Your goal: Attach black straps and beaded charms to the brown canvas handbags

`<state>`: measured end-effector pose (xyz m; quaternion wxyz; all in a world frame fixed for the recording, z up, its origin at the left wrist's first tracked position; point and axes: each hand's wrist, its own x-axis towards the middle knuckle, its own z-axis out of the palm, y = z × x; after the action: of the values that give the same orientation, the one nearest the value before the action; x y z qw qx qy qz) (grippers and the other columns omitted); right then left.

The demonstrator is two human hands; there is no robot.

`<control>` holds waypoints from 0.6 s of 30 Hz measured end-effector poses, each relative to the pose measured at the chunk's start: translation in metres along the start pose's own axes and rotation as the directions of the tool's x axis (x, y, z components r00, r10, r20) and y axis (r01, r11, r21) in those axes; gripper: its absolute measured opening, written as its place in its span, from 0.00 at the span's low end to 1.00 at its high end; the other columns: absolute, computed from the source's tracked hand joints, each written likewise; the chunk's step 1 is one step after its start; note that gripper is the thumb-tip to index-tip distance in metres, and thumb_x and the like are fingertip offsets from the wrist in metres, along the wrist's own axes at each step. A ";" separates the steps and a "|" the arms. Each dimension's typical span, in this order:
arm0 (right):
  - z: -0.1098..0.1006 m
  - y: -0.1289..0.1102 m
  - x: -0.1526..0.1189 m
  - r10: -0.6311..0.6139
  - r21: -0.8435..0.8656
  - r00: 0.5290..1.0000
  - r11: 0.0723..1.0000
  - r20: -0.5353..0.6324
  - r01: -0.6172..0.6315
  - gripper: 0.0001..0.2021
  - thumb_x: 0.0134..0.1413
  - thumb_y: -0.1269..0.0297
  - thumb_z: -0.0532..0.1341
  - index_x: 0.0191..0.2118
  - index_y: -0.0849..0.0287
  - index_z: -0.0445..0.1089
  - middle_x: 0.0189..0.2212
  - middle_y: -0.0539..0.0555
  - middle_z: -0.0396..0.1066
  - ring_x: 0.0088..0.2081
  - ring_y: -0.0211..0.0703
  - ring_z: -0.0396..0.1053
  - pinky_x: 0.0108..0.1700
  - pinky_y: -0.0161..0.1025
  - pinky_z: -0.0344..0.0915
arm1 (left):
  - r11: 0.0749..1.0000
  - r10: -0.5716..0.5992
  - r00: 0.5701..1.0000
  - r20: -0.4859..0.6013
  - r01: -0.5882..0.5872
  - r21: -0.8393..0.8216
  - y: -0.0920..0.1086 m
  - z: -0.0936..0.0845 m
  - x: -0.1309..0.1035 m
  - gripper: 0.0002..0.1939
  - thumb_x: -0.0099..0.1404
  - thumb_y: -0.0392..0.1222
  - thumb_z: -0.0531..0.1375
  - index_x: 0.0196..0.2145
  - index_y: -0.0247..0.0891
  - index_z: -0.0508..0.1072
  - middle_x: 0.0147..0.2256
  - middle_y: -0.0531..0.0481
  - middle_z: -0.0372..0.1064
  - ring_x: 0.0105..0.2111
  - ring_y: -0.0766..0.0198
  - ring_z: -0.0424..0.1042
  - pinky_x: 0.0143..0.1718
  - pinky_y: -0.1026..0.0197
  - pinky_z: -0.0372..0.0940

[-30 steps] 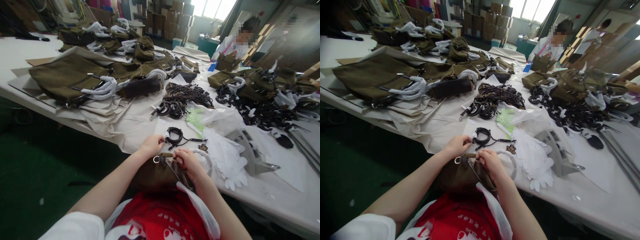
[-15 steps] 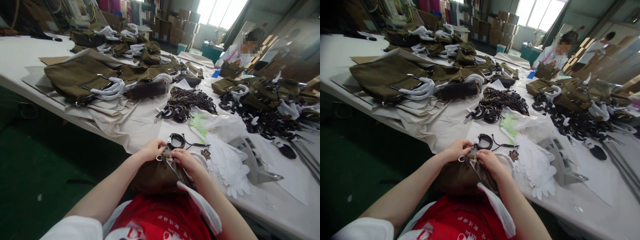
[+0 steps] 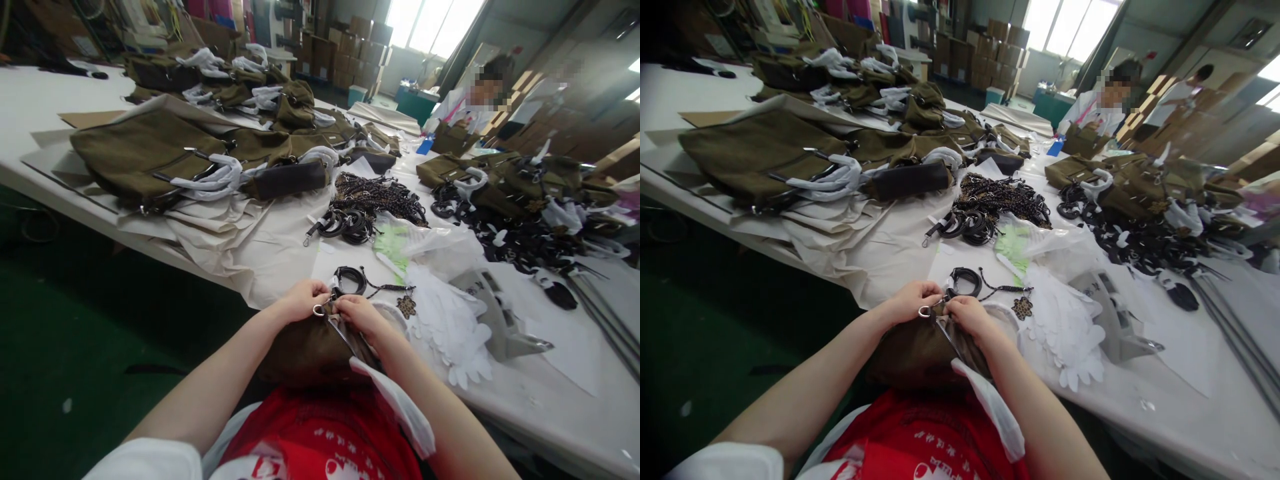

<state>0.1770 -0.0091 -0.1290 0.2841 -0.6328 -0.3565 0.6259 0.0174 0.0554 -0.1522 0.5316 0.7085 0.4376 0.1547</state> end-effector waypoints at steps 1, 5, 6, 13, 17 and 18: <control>0.001 0.000 0.001 -0.005 -0.009 1.000 1.000 -0.017 0.005 0.06 0.46 0.67 0.56 0.22 0.60 0.66 0.10 0.41 0.49 0.13 0.28 0.43 0.18 0.33 0.35 | 1.000 -0.003 1.000 -0.001 0.003 0.003 0.001 0.000 0.000 0.14 0.58 0.47 0.53 0.31 0.34 0.74 0.24 0.51 0.69 0.25 0.66 0.65 0.25 0.66 0.57; 0.002 0.002 0.002 -0.022 -0.035 0.998 0.999 -0.052 0.020 0.06 0.46 0.68 0.56 0.22 0.61 0.67 0.11 0.41 0.51 0.13 0.28 0.45 0.18 0.33 0.38 | 1.000 -0.026 0.998 0.065 0.025 0.011 0.004 -0.002 0.002 0.13 0.55 0.45 0.54 0.29 0.34 0.74 0.22 0.53 0.67 0.23 0.66 0.63 0.24 0.66 0.55; 0.003 0.002 0.003 -0.023 -0.040 0.998 0.999 -0.055 0.021 0.06 0.46 0.68 0.56 0.22 0.61 0.67 0.10 0.41 0.51 0.13 0.28 0.45 0.18 0.33 0.38 | 0.999 -0.034 0.995 0.093 0.033 0.015 0.005 -0.003 0.002 0.12 0.54 0.44 0.54 0.27 0.34 0.74 0.20 0.54 0.66 0.21 0.67 0.61 0.23 0.66 0.54; 0.005 0.007 0.006 -0.038 -0.037 0.996 0.999 -0.075 0.036 0.07 0.47 0.67 0.57 0.22 0.61 0.66 0.09 0.41 0.50 0.13 0.28 0.43 0.17 0.33 0.36 | 0.997 -0.065 0.993 0.099 0.061 0.044 0.008 -0.002 0.007 0.12 0.52 0.41 0.55 0.16 0.35 0.69 0.14 0.56 0.57 0.17 0.69 0.55 0.19 0.66 0.47; 0.005 0.011 0.007 -0.045 -0.007 0.996 0.999 -0.080 0.045 0.07 0.48 0.63 0.58 0.24 0.60 0.66 0.09 0.40 0.50 0.13 0.28 0.42 0.17 0.32 0.36 | 0.999 -0.049 0.996 0.077 0.048 0.013 0.004 0.004 0.007 0.11 0.52 0.38 0.54 0.24 0.34 0.76 0.18 0.54 0.65 0.20 0.67 0.62 0.22 0.66 0.53; 0.005 0.011 0.008 -0.045 -0.001 0.996 0.999 -0.081 0.045 0.07 0.48 0.63 0.58 0.24 0.60 0.66 0.09 0.40 0.50 0.12 0.28 0.42 0.17 0.32 0.37 | 0.999 -0.046 0.996 0.072 0.047 -0.002 0.002 0.005 0.007 0.12 0.53 0.38 0.54 0.27 0.34 0.78 0.20 0.54 0.69 0.22 0.66 0.65 0.24 0.66 0.56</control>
<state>0.1733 -0.0098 -0.1425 0.3125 -0.6493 -0.3586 0.5934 0.0257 0.0573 -0.1544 0.5517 0.7023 0.4343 0.1173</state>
